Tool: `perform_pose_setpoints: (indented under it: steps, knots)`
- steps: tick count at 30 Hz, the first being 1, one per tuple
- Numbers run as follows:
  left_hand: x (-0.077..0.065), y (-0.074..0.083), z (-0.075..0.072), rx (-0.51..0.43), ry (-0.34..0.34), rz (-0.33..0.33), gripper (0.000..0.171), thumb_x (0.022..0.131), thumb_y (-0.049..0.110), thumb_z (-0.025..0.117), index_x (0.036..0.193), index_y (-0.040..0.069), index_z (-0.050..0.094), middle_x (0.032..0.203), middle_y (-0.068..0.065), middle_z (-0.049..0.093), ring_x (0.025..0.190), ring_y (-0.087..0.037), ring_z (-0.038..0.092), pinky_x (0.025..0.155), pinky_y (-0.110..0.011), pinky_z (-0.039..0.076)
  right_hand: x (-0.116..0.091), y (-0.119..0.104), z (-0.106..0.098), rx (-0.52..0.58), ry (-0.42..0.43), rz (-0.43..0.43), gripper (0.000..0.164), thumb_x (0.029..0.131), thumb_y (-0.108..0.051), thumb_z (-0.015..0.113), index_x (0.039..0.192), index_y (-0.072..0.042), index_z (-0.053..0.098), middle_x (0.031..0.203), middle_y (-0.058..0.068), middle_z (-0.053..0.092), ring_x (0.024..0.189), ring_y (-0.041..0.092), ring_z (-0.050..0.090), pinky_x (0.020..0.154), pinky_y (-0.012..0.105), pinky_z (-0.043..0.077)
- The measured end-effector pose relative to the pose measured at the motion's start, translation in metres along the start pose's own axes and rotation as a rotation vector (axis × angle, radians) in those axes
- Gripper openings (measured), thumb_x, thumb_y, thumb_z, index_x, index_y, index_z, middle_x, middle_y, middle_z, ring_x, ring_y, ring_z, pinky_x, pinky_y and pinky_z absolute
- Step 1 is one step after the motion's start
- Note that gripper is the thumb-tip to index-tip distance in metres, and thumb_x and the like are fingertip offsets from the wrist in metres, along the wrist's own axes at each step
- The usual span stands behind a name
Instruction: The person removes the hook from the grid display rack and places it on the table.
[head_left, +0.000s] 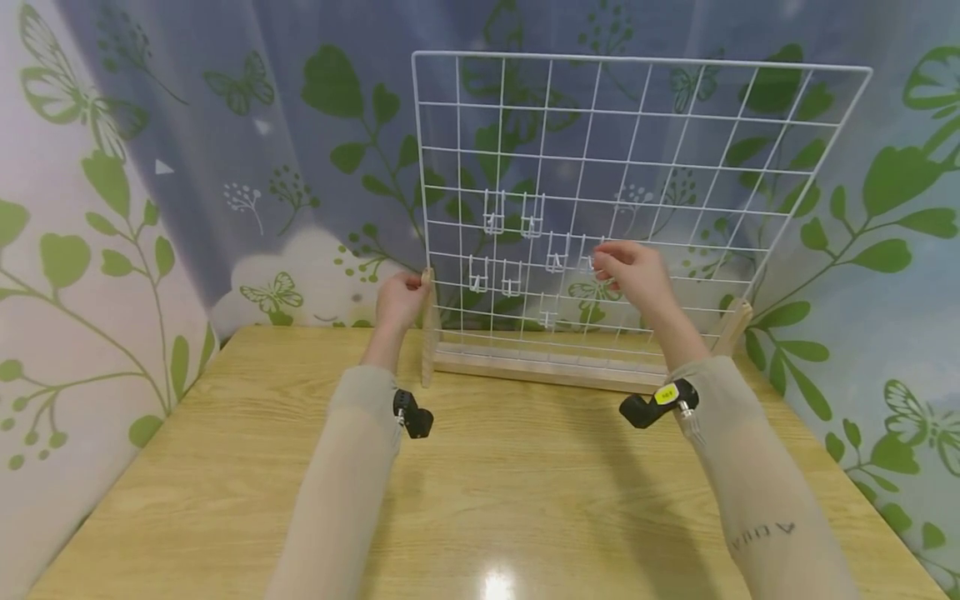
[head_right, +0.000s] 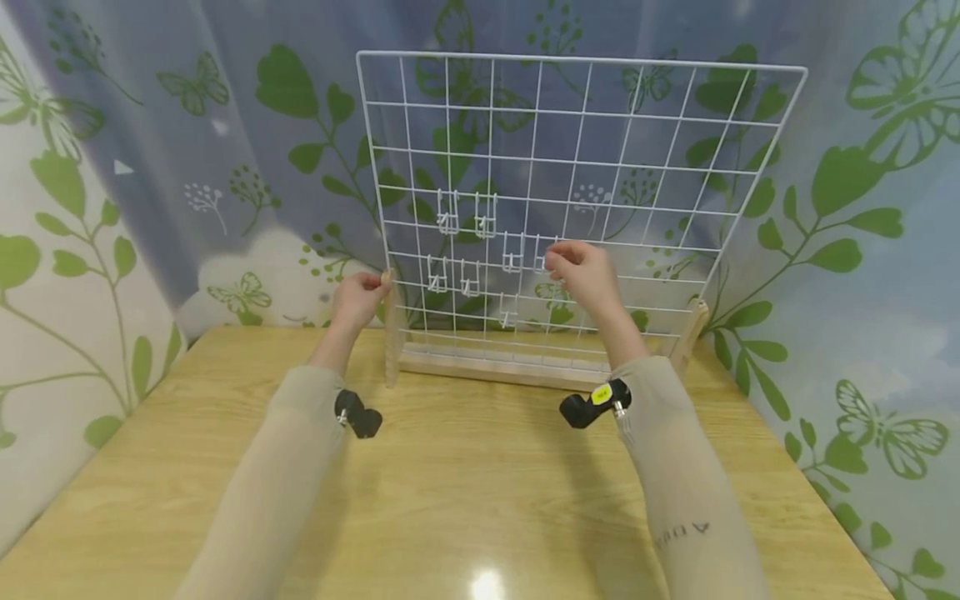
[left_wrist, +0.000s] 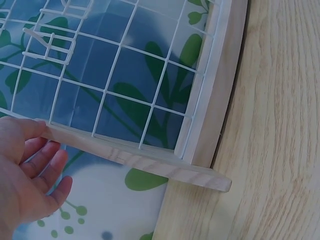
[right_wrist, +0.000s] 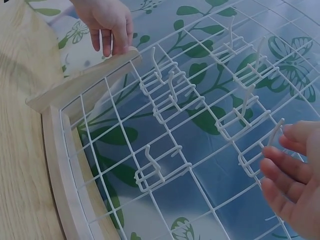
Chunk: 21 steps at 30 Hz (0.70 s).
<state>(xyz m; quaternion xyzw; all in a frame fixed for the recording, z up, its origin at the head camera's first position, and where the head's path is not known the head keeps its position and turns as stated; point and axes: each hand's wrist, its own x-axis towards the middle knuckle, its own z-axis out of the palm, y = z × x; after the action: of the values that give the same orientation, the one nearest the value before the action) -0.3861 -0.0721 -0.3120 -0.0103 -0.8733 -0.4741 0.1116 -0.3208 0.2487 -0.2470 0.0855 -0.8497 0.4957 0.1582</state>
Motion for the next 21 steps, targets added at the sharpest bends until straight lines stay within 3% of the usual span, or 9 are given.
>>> perform_pose_setpoints:
  steps: [3, 10, 21]
  knots:
    - [0.0008, 0.0003, -0.0007, 0.002, -0.001, -0.002, 0.028, 0.092, 0.021, 0.055, 0.108, -0.001, 0.061, 0.107, -0.017, 0.061, 0.098, -0.031, 0.055, 0.084, -0.040, 0.044, 0.0034, -0.0015, -0.0002, 0.005, -0.036, 0.018, 0.038, 0.095, -0.020, 0.053, 0.121, 0.006, 0.055, 0.099, 0.014, 0.064, 0.074, 0.005, 0.057, 0.062, 0.017, 0.048]
    - [0.0006, 0.0022, 0.0006, -0.015, -0.008, -0.013, 0.028, 0.091, 0.021, 0.056, 0.107, -0.002, 0.060, 0.106, -0.017, 0.060, 0.096, -0.031, 0.055, 0.084, -0.040, 0.045, 0.0040, -0.0029, 0.0013, 0.063, -0.092, 0.092, 0.037, 0.096, -0.019, 0.051, 0.124, 0.007, 0.052, 0.092, 0.001, 0.064, 0.079, 0.009, 0.060, 0.074, 0.026, 0.051]
    - [-0.0008, -0.0009, 0.0023, -0.023, 0.015, -0.014, 0.028, 0.091, 0.023, 0.056, 0.107, 0.000, 0.061, 0.104, -0.017, 0.060, 0.093, -0.030, 0.055, 0.080, -0.040, 0.045, 0.0050, -0.0084, 0.0094, 0.188, -0.083, 0.133, 0.038, 0.095, -0.014, 0.050, 0.125, 0.010, 0.050, 0.086, -0.006, 0.063, 0.073, 0.002, 0.059, 0.068, 0.018, 0.050]
